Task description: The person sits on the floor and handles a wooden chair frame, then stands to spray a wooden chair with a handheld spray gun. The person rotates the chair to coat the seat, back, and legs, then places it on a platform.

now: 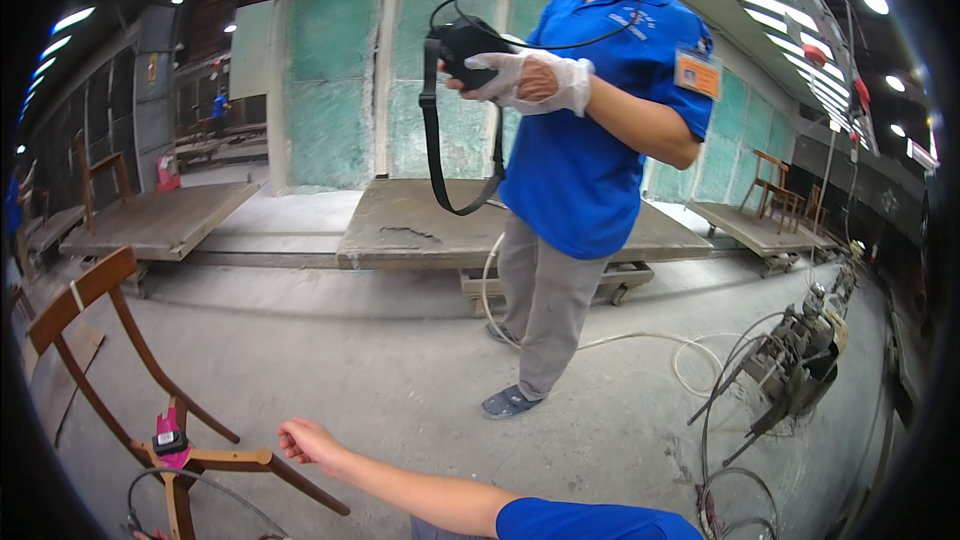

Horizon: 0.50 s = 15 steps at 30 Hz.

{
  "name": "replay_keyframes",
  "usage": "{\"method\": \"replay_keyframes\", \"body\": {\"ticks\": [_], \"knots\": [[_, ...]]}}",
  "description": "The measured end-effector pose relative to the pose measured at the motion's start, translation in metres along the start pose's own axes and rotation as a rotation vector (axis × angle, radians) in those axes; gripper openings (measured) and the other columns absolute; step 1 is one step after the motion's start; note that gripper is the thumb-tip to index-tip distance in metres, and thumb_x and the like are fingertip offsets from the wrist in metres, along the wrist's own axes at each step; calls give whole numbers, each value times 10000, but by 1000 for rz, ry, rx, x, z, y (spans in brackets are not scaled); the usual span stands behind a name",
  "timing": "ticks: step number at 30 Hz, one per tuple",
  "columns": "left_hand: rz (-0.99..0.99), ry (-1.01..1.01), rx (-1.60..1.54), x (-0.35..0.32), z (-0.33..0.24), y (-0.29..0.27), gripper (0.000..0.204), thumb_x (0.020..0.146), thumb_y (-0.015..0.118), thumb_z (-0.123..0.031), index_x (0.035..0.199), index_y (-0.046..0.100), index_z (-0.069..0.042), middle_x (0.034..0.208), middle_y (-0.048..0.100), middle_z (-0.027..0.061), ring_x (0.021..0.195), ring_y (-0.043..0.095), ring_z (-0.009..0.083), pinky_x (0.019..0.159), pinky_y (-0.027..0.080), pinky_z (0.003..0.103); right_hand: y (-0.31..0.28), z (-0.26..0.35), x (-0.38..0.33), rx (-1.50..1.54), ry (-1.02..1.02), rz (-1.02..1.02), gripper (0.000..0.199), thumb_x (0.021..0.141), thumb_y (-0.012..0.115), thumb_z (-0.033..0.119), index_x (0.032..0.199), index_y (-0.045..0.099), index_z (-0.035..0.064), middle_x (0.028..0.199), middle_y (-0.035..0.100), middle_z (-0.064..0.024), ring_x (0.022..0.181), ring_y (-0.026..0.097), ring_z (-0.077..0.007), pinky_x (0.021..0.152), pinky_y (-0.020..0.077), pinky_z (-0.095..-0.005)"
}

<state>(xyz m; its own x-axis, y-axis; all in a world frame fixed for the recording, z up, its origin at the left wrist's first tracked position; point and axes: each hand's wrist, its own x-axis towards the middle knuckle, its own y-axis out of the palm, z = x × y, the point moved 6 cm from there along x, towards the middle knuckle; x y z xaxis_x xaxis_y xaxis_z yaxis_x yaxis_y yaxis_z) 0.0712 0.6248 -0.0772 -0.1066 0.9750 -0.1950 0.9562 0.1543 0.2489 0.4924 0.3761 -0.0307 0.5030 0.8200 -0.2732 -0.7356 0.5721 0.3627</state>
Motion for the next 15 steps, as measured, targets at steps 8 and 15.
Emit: {"method": "replay_keyframes", "body": {"ticks": [8, 15], "knots": [[-148, 246, 221, 3, 28, -21, 615, 1045, 431, -544, 1348, 585, -32, 1098, 701, 123, 986, 647, 192, 895, 518, 358, -21, 1, -7, -80, -86, 5, 286, 1012, 516, 343, 1074, 625, 87, 900, 659, -48, 807, 644, -162, 699, 517, -304], [-200, 185, -48, -11, 15, -9, 781, 977, 511, -629, 1243, 572, 103, 1081, 692, 219, 962, 703, 255, 856, 578, 347, -9, 8, -10, -59, -4, -55, 254, 963, 584, 335, 1032, 614, 92, 800, 628, -6, 701, 591, -135, 620, 462, -285]]}}
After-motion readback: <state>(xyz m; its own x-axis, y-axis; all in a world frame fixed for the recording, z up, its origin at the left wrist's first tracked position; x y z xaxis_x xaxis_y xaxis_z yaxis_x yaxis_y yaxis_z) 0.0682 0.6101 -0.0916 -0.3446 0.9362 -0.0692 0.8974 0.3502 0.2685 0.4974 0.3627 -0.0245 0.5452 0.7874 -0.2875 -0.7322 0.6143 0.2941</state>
